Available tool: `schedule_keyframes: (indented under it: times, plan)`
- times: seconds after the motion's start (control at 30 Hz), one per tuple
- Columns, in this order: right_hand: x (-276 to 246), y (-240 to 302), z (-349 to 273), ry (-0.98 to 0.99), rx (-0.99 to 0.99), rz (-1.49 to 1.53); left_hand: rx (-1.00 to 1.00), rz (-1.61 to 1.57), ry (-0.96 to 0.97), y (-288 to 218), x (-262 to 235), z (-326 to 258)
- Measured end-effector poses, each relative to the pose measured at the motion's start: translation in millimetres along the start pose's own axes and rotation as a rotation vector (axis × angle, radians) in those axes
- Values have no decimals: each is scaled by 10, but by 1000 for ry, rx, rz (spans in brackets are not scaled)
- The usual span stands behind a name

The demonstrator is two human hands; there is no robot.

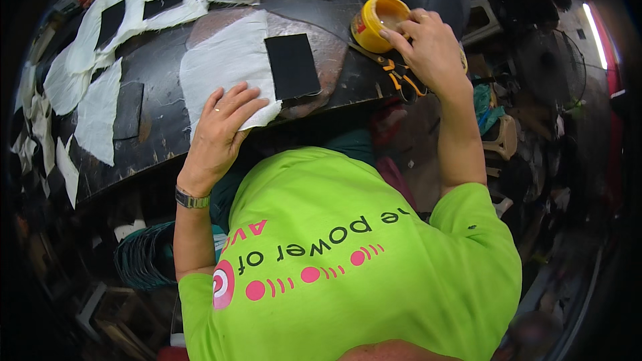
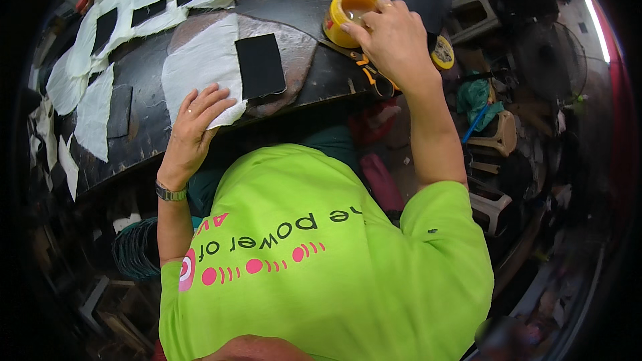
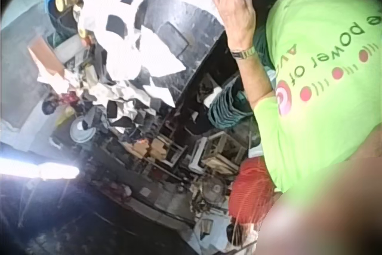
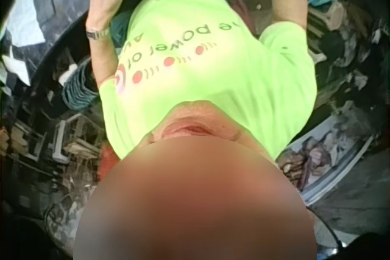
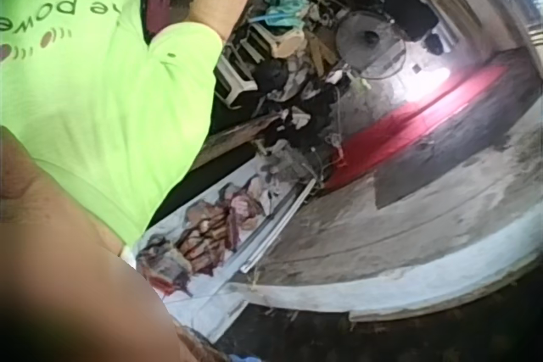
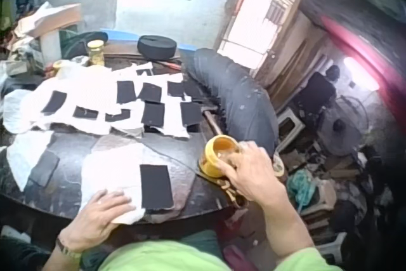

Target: The person places black foam pieces onto white fabric squares on a workbench, then inserts the fabric into a helmet shell and trims the excess with scissors.

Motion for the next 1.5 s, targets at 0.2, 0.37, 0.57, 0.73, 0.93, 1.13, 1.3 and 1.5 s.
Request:
schedule_keyframes:
  times: [0.2,0.37,0.57,0.73,0.93,1.13,1.3,1.5]
  plan:
    - [-94,467,44,-233,-423,771,-55,-207,-18,81,-125,-198]
    - [731,1023,751,-22,-627,726,-57,-134,-34,77,-51,-227]
    - [1256,1113,952,-14,-498,162,-63,-52,-32,39,-25,-270]
    - [1187,1059,895,33,-581,221,-51,-24,13,-35,-108,-268]
    - [1093,1044,1031,158,-735,480,-101,-93,-69,127,-372,-58]
    - [839,1062,928,15,-648,1327,-39,-250,-121,621,-532,602]
    - [735,965,502,-13,-602,1525,183,-762,86,821,-625,604]
    - [779,1062,115,-49,-579,1382,248,-683,221,838,-569,499]
Point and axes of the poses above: each hand's wrist, its own z-axis towards the middle knuckle, its own x-axis out of the palm, y = z × x, the point moved 3 cm from there along z, towards the middle knuckle, and after that the axes turned 11 degrees about y, right-handed, at the moved point
